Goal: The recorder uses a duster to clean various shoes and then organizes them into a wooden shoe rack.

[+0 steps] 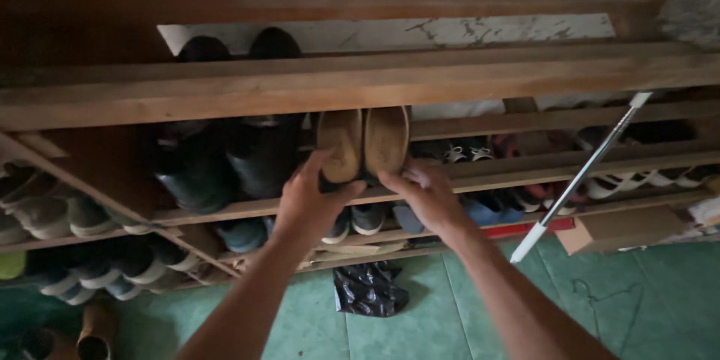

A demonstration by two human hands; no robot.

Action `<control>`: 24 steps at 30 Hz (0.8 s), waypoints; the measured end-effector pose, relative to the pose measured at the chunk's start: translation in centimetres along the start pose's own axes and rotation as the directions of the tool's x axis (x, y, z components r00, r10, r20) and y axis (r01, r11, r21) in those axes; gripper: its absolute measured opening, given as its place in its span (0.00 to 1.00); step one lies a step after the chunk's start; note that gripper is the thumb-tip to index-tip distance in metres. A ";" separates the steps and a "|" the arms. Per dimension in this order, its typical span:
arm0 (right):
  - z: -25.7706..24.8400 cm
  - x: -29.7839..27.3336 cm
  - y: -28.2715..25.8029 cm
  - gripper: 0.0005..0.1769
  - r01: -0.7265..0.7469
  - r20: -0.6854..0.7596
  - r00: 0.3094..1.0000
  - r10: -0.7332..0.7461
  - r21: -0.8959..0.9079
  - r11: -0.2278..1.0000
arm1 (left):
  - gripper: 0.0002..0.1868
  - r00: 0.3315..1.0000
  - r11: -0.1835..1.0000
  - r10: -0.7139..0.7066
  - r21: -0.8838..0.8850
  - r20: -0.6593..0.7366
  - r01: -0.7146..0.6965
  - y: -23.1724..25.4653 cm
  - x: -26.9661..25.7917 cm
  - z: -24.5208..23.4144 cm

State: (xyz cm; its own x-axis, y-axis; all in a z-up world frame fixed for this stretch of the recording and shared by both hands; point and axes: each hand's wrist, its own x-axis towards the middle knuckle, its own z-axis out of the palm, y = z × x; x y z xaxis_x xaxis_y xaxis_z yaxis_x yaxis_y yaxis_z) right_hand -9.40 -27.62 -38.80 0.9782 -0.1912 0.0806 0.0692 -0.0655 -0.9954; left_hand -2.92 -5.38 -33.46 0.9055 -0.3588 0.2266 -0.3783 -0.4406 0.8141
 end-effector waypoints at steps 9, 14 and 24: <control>-2.0 0.2 3.1 0.24 0.008 -0.035 0.999 -0.026 -0.458 0.889 | 0.27 0.978 0.976 0.194 0.111 -0.077 -0.185 -0.2 -3.5 -4.1; 8.7 -6.2 -7.2 0.21 0.182 -0.378 0.719 -0.583 -0.708 0.682 | 0.15 0.968 0.984 -0.046 0.156 -0.248 0.086 1.9 -6.0 -12.7; 20.1 -3.1 -13.7 0.37 0.381 0.043 0.862 -0.505 -0.712 0.590 | 0.42 0.985 0.920 -0.147 0.354 -0.089 0.169 -3.6 -5.5 -17.9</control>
State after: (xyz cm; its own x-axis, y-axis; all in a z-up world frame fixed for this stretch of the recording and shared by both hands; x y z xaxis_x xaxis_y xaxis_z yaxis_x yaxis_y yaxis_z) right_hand -9.40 -6.43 -26.45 0.8170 -0.0897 0.5696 0.2739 -0.8089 -0.5202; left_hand -3.08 12.96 -28.08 0.9648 -0.2151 0.1515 -0.2627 -0.7573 0.5979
